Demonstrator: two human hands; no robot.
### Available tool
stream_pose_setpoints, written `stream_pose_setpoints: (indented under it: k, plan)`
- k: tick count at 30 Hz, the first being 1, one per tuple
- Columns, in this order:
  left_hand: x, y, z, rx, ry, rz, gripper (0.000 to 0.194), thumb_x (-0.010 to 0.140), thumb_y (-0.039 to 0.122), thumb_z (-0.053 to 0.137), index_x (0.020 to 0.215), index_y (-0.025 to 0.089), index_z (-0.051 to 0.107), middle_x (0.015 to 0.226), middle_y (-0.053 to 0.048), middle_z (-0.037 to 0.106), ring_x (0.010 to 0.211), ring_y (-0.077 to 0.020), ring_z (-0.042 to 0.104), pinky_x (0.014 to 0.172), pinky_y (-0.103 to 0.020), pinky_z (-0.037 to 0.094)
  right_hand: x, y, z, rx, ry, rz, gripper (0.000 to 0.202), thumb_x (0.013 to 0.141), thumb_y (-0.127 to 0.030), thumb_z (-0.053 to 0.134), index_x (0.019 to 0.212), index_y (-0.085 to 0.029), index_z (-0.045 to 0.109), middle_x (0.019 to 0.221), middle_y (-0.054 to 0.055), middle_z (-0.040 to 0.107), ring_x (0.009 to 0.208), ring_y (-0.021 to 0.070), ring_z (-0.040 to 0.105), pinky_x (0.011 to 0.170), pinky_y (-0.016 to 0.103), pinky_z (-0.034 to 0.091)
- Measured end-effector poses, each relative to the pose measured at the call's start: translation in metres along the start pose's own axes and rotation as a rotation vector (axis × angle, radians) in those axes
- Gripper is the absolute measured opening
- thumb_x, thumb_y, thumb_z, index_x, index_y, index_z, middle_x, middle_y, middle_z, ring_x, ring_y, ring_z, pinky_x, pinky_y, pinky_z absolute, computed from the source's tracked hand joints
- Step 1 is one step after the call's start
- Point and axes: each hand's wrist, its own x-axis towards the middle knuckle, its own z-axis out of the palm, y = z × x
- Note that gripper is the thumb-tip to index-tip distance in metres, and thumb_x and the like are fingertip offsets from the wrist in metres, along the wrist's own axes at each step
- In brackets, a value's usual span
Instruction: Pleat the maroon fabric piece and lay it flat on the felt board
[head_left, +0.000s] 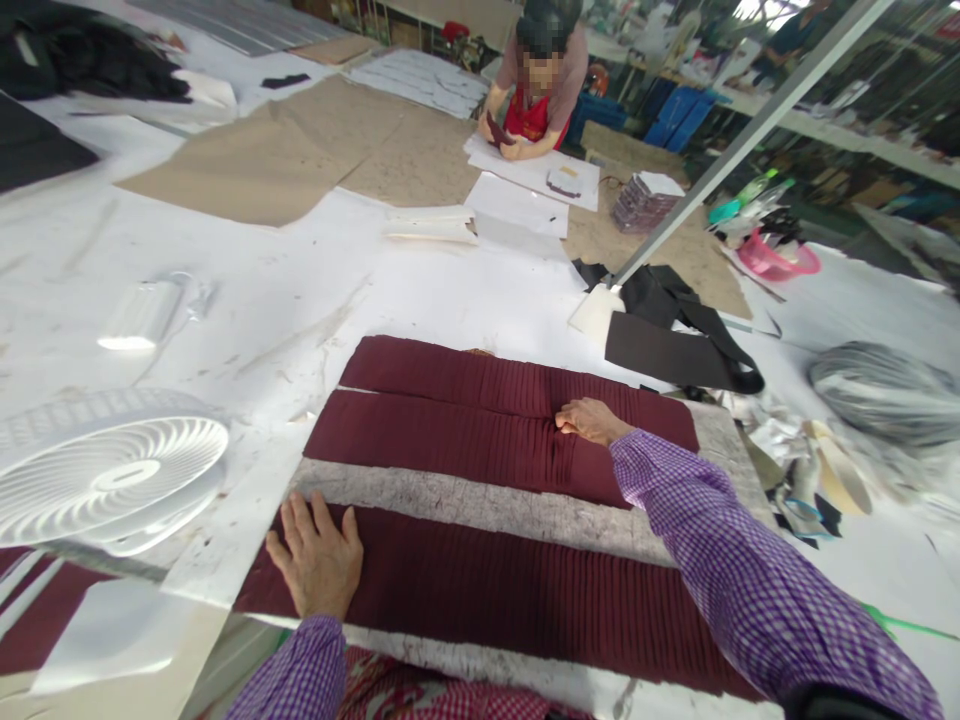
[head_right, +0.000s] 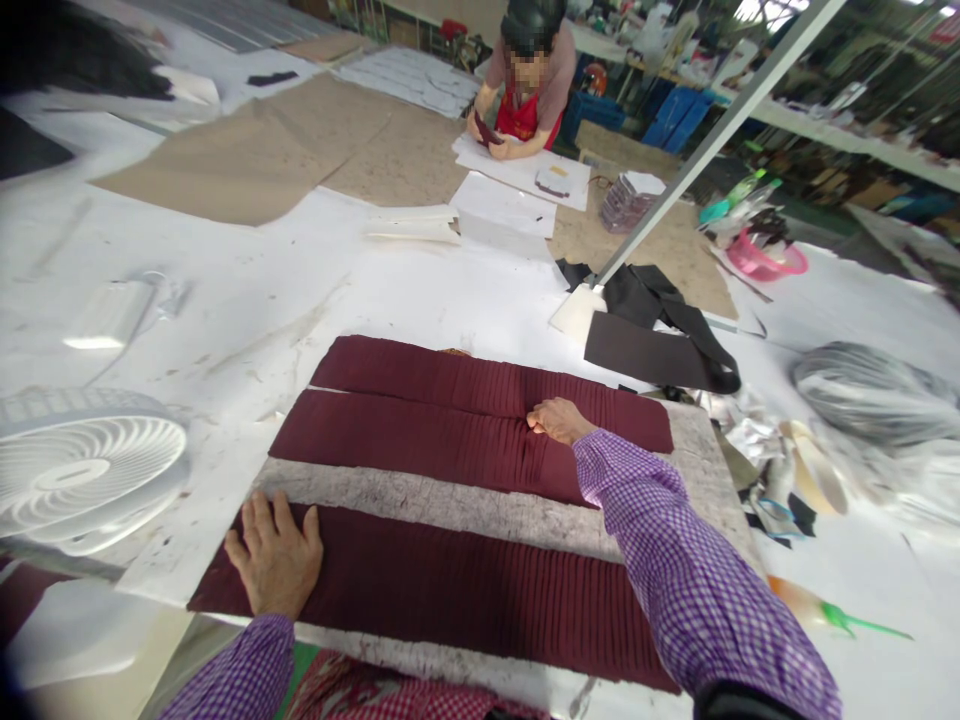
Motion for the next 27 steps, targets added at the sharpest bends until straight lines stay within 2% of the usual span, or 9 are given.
stream_pose_setpoints:
  k: [11,17,27]
  plan:
    - [0.0,-0.002,0.003,0.01,0.002,-0.007,0.06,0.092,0.037,0.042,0.141,0.005,0.033,0.149,-0.025,0.031,0.139,-0.0361,0.025,0.112,-0.058,0.017,-0.009,-0.008,0.009,-0.069,0.097,0.041,0.017,0.091,-0.032,0.057,0.091,-0.015,0.064,0.1,0.004,0.064,0.096,0.0194,0.059,0.086,0.041,0.048]
    - [-0.001,-0.002,0.003,-0.01,0.008,-0.013,0.06,0.092,0.037,0.042,0.141,0.006,0.033,0.149,-0.025,0.03,0.14,-0.0361,0.025,0.112,-0.058,0.015,-0.012,-0.007,0.012,-0.072,0.08,0.014,0.019,0.092,-0.032,0.055,0.093,-0.015,0.063,0.097,0.004,0.065,0.093,0.0181,0.061,0.083,0.039,0.05]
    - [-0.001,-0.003,0.004,0.02,0.011,0.0,0.061,0.091,0.037,0.044,0.141,0.005,0.033,0.149,-0.025,0.031,0.139,-0.0364,0.025,0.112,-0.058,0.017,0.0,-0.008,0.01,-0.108,0.005,0.006,0.016,0.091,-0.03,0.057,0.094,-0.016,0.064,0.099,0.004,0.066,0.093,0.0177,0.062,0.083,0.038,0.052]
